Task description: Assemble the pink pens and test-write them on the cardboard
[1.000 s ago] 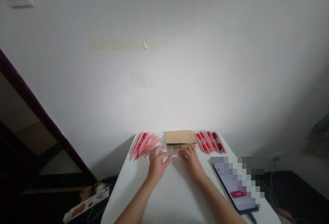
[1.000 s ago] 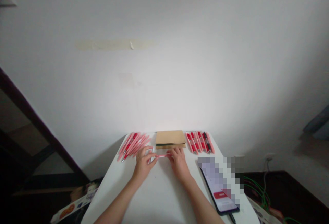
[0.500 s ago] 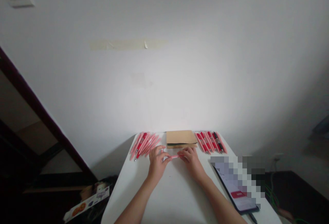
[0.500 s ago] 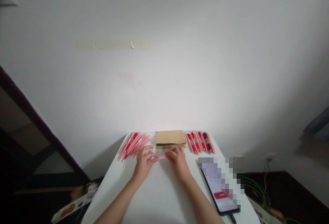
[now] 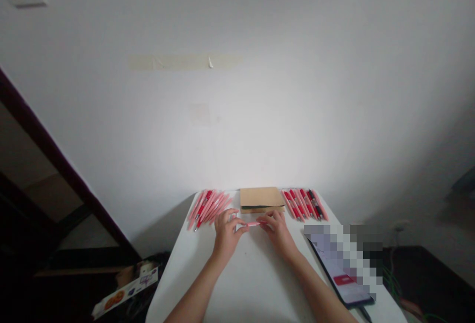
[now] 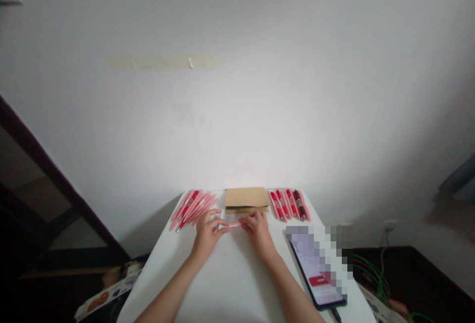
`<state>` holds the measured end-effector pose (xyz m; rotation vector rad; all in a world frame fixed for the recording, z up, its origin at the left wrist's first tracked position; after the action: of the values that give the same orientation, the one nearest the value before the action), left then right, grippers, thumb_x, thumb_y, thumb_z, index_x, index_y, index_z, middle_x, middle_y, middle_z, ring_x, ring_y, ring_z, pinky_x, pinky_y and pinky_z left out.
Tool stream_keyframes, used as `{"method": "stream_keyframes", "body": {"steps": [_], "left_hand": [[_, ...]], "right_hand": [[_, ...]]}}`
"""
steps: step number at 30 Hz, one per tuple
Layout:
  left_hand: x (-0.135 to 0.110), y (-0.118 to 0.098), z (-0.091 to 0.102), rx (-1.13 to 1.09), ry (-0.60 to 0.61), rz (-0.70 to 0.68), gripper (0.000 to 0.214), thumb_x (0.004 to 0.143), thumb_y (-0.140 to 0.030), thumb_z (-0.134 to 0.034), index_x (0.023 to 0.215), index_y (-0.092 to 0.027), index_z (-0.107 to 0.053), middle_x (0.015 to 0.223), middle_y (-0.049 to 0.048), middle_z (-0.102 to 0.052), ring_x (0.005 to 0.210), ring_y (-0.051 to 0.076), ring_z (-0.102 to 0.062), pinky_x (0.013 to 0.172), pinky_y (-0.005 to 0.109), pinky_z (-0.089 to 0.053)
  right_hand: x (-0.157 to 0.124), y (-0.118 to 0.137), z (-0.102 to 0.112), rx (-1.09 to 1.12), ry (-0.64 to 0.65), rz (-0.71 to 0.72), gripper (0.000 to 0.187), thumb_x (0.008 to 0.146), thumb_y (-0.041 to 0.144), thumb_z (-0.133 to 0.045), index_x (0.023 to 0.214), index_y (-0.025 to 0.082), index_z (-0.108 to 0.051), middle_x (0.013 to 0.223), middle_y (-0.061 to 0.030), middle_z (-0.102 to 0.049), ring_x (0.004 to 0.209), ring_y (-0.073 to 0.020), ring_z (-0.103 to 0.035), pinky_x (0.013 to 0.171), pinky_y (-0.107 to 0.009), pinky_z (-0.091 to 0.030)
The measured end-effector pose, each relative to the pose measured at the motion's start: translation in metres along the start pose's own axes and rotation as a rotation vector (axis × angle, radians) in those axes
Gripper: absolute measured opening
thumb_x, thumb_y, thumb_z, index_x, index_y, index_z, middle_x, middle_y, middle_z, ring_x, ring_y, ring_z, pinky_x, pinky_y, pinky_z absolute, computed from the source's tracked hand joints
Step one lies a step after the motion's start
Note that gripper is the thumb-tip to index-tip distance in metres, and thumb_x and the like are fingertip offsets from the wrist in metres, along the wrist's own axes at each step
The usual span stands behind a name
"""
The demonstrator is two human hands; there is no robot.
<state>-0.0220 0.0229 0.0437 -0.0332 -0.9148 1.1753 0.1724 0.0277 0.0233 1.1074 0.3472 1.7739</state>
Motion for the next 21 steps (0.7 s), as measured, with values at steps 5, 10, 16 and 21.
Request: {"method": "stream_keyframes", "body": {"steps": [5,10,16,21], "left_hand": [[0.0,0.001,0.0,0.004,-0.011,0.003,0.01,0.068,-0.028,-0.082,0.074,-0.027,-0.074,0.111,0.005,-0.066,0.109,0.026,-0.057,0.097,0.049,-0.043],[0.0,0.002,0.002,-0.003,-0.02,0.006,0.012,0.067,-0.026,-0.083,0.073,-0.026,-0.073,0.11,0.0051,-0.066,0.109,0.026,-0.057,0.096,0.048,-0.044],[0.001,0.002,0.001,-0.002,-0.003,0.022,0.01,0.068,-0.027,-0.082,0.073,-0.026,-0.074,0.11,0.0051,-0.066,0.108,0.027,-0.057,0.096,0.048,-0.042],[0.001,0.003,0.002,0.008,0.009,0.041,0.01,0.068,-0.028,-0.082,0.073,-0.026,-0.074,0.11,0.0051,-0.066,0.109,0.027,-0.057,0.096,0.047,-0.042]], "right_hand": [[0.001,0.001,0.003,0.007,0.006,-0.017,0.022,0.09,0.026,-0.053,0.098,0.027,-0.074,0.092,-0.0067,-0.063,0.095,-0.0243,-0.055,0.087,-0.039,-0.048],[0.002,0.0,0.004,0.061,0.0,-0.048,0.023,0.091,0.026,-0.05,0.101,0.026,-0.071,0.097,-0.0066,-0.066,0.097,-0.0241,-0.056,0.089,-0.039,-0.046],[0.003,-0.007,0.003,0.143,-0.029,-0.096,0.028,0.092,0.03,-0.046,0.105,0.022,-0.07,0.098,-0.0082,-0.068,0.096,-0.0251,-0.057,0.087,-0.039,-0.045],[0.004,-0.009,0.002,0.189,-0.048,-0.128,0.031,0.091,0.038,-0.048,0.102,0.023,-0.072,0.092,-0.0075,-0.069,0.094,-0.0255,-0.058,0.087,-0.039,-0.045]]}}
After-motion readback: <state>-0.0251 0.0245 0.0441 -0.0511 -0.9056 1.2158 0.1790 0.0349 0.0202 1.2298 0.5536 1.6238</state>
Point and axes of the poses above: each hand's wrist, its own x-axis towards the middle knuckle, its own z-axis out of the back of the hand, y = z × x, the point moved 5 cm from there along x, towards the middle knuckle
